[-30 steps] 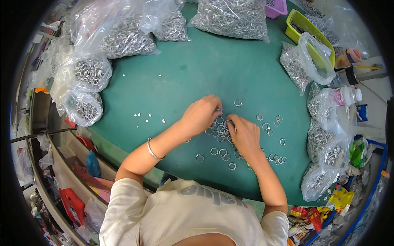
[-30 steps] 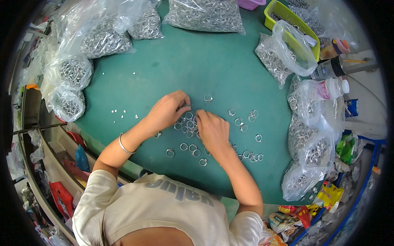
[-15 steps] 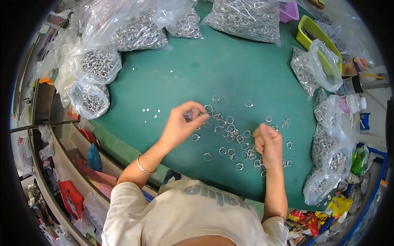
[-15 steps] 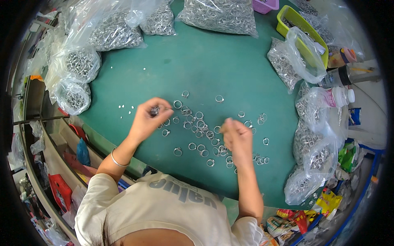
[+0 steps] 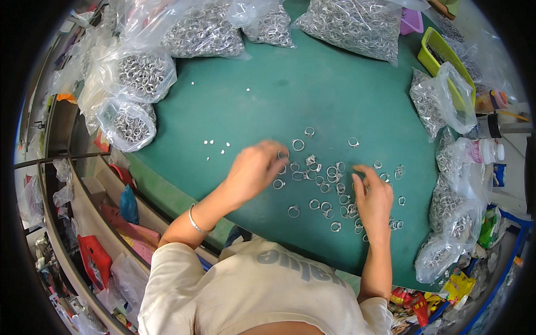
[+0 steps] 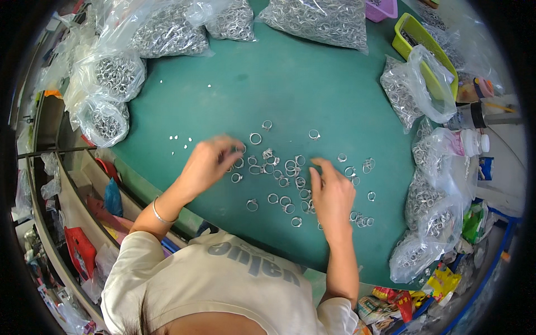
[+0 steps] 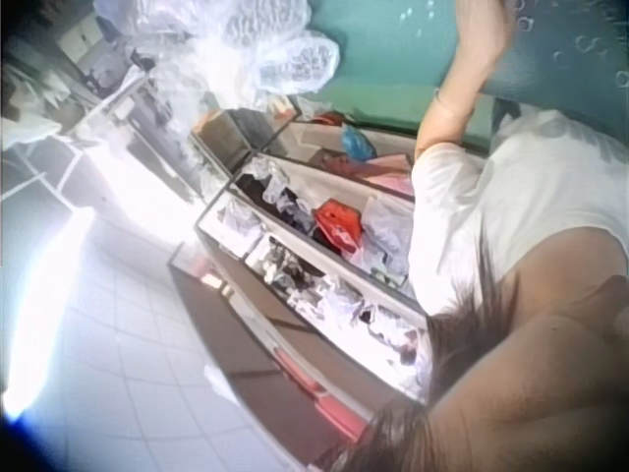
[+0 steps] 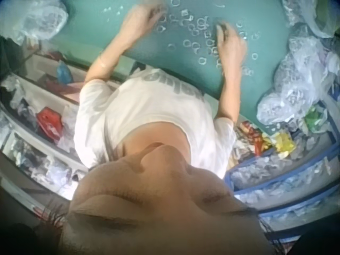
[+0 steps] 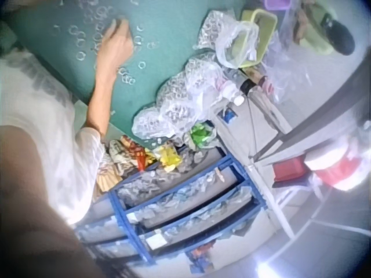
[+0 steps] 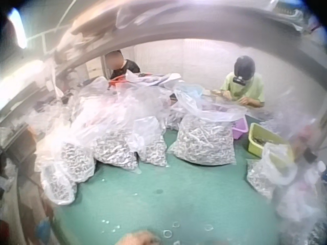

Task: The person sorts small metal rings by hand, picking them up from a pile on the green workbench and placing them into a plastic container and bags, then lifts a plastic bag and places it on a shelf.

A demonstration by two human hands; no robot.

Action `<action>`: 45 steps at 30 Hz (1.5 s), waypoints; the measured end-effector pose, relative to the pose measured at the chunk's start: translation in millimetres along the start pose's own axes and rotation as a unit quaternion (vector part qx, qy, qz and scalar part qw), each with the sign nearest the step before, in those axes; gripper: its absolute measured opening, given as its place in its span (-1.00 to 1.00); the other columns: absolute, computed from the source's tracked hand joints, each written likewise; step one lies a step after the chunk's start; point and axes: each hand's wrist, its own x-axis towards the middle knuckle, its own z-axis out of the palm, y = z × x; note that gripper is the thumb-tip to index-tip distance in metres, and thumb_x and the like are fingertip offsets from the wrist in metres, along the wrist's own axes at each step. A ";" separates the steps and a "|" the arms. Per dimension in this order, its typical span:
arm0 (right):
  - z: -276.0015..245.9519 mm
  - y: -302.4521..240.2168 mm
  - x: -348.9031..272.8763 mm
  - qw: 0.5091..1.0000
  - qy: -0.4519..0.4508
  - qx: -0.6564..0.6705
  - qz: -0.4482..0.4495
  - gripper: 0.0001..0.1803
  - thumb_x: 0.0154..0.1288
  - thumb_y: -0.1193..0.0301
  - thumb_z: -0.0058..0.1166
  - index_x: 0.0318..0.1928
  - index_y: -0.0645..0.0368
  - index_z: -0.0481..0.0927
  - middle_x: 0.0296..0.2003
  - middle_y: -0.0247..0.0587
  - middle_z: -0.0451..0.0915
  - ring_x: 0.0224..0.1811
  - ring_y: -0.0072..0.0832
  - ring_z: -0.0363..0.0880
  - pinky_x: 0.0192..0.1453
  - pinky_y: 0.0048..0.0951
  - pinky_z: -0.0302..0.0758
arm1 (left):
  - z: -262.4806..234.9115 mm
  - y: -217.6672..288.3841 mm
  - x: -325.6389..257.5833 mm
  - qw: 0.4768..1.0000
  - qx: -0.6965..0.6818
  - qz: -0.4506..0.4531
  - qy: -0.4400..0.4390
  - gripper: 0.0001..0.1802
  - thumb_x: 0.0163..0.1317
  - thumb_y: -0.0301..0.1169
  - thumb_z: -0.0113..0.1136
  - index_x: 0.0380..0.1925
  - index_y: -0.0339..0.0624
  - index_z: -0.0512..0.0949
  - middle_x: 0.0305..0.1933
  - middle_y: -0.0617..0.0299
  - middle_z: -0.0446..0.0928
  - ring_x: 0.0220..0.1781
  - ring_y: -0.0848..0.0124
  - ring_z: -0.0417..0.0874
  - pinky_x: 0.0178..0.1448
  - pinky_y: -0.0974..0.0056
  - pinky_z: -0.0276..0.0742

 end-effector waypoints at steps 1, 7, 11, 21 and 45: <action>3.3 -6.5 2.8 0.999 0.005 0.033 -0.018 -0.89 0.16 0.42 0.07 -0.27 0.09 0.56 -0.57 -0.18 0.55 -0.56 -0.23 0.51 -0.51 -0.28 0.36 | -0.4 -4.5 5.5 0.998 0.001 -0.022 0.059 -0.84 0.05 -0.52 0.17 -0.31 -0.24 0.55 -0.43 0.11 0.39 -0.53 0.28 0.42 -0.45 0.22 0.31; 21.2 -18.2 27.2 0.977 -0.042 0.205 -0.037 -0.86 0.21 0.44 0.02 -0.24 0.15 0.58 -0.63 -0.14 0.48 -0.65 -0.36 0.40 -0.52 -0.41 0.30 | 22.4 -21.2 36.7 0.985 0.055 0.126 0.100 -0.90 0.07 -0.53 0.16 -0.39 -0.31 0.51 -0.49 0.04 0.44 -0.52 0.15 0.45 -0.43 0.22 0.35; 5.8 -10.3 26.1 0.971 -0.019 0.237 0.018 -0.84 0.21 0.45 0.02 -0.21 0.18 0.58 -0.72 -0.30 0.37 -0.68 -0.62 0.24 -0.54 -0.52 0.23 | 17.8 -25.8 47.9 0.996 0.019 0.084 0.030 -0.87 0.08 -0.51 0.16 -0.39 -0.31 0.44 -0.44 0.05 0.43 -0.55 0.22 0.45 -0.46 0.23 0.34; 5.9 -3.0 -19.3 0.999 -0.029 0.014 -0.030 -0.79 0.01 0.46 0.22 -0.30 0.16 0.53 -0.62 -0.20 0.48 -0.62 -0.27 0.43 -0.56 -0.31 0.31 | 1.1 -33.6 -16.3 0.795 -0.577 -0.168 -0.080 -0.84 0.17 -0.58 -0.02 -0.23 -0.24 0.45 -0.23 0.11 0.54 -0.38 0.51 0.50 -0.46 0.52 0.40; 9.4 -3.7 -4.8 0.997 0.052 0.016 -0.055 -0.76 0.05 0.43 0.18 -0.20 0.08 0.54 -0.65 -0.19 0.48 -0.64 -0.27 0.44 -0.57 -0.31 0.31 | 15.9 -5.1 -14.1 0.993 0.048 0.015 0.103 -0.74 -0.01 -0.51 0.26 -0.27 -0.23 0.48 -0.55 0.12 0.31 -0.53 0.25 0.37 -0.41 0.22 0.31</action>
